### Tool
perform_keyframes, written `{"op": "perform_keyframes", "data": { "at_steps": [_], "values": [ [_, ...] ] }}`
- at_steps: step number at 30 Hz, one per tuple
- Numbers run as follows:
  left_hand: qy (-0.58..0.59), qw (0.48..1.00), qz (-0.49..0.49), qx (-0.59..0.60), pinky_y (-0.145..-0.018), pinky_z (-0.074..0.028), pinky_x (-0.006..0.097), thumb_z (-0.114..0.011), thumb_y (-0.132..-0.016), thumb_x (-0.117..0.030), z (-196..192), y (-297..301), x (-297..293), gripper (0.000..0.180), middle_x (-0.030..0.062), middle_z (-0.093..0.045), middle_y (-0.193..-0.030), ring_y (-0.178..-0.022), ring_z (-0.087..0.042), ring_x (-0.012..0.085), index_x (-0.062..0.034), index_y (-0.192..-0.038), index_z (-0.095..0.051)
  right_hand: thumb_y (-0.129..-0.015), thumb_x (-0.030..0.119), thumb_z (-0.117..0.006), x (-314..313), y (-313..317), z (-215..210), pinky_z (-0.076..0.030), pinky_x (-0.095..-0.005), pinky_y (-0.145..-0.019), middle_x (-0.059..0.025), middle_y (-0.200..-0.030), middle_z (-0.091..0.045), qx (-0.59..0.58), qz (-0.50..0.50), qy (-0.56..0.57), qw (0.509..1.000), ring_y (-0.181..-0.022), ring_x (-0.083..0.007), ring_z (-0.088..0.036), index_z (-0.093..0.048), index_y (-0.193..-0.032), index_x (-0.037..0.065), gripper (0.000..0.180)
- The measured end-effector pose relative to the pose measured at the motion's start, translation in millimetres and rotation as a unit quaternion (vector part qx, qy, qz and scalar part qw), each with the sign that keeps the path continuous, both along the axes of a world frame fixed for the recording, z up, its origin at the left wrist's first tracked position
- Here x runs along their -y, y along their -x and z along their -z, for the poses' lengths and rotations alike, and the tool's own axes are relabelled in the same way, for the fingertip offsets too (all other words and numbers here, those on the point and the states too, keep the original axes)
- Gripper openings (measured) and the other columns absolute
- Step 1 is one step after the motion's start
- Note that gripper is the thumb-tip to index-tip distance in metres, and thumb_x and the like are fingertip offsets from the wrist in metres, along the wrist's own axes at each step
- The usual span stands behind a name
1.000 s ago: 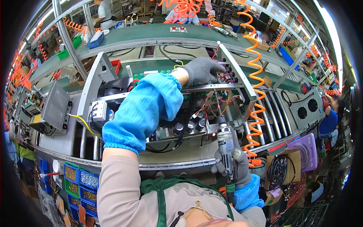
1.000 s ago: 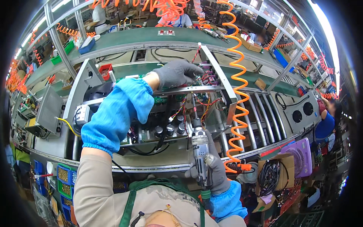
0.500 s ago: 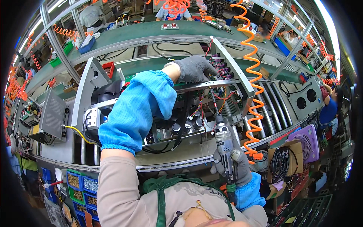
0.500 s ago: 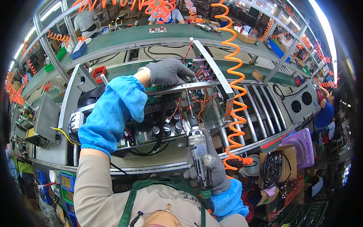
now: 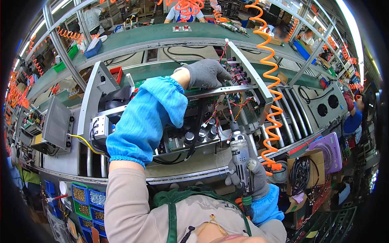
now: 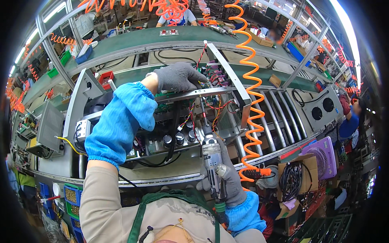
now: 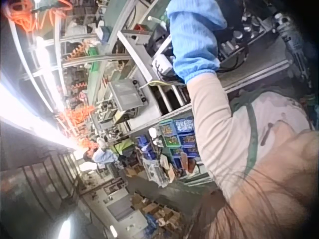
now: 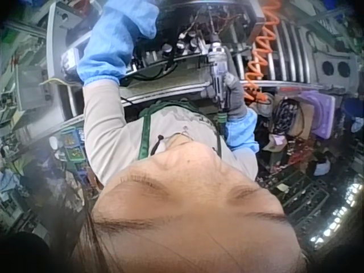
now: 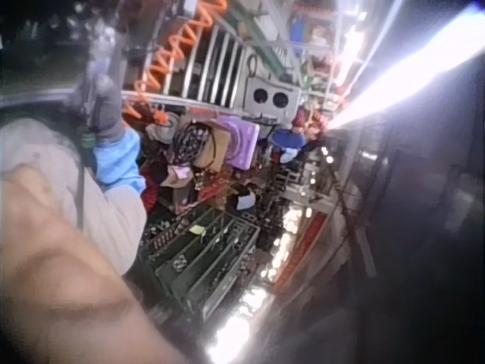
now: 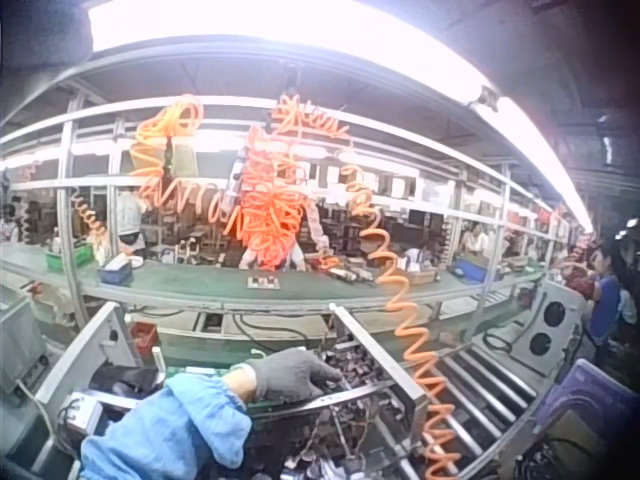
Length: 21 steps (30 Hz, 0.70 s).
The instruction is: The person assembles an electronic device on a factory assembly line. They use a pneumatic screwdriver to secure a control panel and internal components, pick screws from bins, and connect a power cable to the unit.
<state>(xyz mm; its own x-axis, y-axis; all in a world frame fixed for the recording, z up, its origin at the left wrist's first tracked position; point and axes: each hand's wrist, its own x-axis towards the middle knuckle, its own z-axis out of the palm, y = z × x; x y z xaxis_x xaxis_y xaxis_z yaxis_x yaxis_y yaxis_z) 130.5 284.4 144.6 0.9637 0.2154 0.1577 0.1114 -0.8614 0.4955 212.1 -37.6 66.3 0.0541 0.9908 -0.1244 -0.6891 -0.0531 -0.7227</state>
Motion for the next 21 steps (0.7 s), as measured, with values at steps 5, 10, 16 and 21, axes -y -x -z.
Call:
{"op": "perform_keyframes", "data": {
  "at_steps": [5,10,16,21],
  "values": [
    [0.048,0.999,-0.011,0.009,-0.078,-0.052,0.034,-0.063,-0.075,-0.012,1,11,17,0.046,0.0128,-0.072,-0.098,-0.084,-0.068,0.021,-0.0089,-0.121,-0.064,-0.08,0.031,-0.064,0,1,-2,-0.061,-0.0395,-0.062,-0.0149,-0.087,-0.057,0.005,-0.001,0.005,1.0,-0.057,-0.0203,-0.064,-0.008,-0.152,0.023,0.092],
    [-0.069,0.991,-0.044,0.106,-0.073,-0.052,0.035,-0.065,-0.073,-0.015,14,21,36,0.04,0.0149,-0.068,-0.086,-0.078,-0.067,0.0273,-0.0079,-0.113,-0.066,-0.081,0.029,-0.066,2,3,-5,-0.061,-0.0408,-0.061,-0.0183,-0.093,-0.057,-0.039,-0.004,-0.025,0.999,-0.059,-0.022,-0.065,-0.007,-0.153,0.026,0.093],
    [-0.074,0.992,-0.056,0.089,-0.074,-0.053,0.037,-0.066,-0.073,-0.015,17,20,33,0.037,0.015,-0.068,-0.088,-0.08,-0.068,0.0293,-0.0097,-0.109,-0.067,-0.081,0.029,-0.067,-1,-2,-12,-0.059,-0.0396,-0.053,-0.0211,-0.095,-0.059,-0.005,0.002,-0.035,0.999,-0.058,-0.0235,-0.065,-0.008,-0.153,0.024,0.094],
    [-0.035,0.994,-0.056,0.083,-0.075,-0.052,0.037,-0.065,-0.072,-0.015,20,19,30,0.032,0.0145,-0.068,-0.088,-0.081,-0.068,0.0294,-0.0103,-0.104,-0.068,-0.078,0.025,-0.066,1,-3,-17,-0.059,-0.0375,-0.05,-0.0202,-0.091,-0.06,0.001,0.022,-0.017,1.0,-0.056,-0.0228,-0.064,-0.01,-0.153,0.02,0.093]
  ]
}}
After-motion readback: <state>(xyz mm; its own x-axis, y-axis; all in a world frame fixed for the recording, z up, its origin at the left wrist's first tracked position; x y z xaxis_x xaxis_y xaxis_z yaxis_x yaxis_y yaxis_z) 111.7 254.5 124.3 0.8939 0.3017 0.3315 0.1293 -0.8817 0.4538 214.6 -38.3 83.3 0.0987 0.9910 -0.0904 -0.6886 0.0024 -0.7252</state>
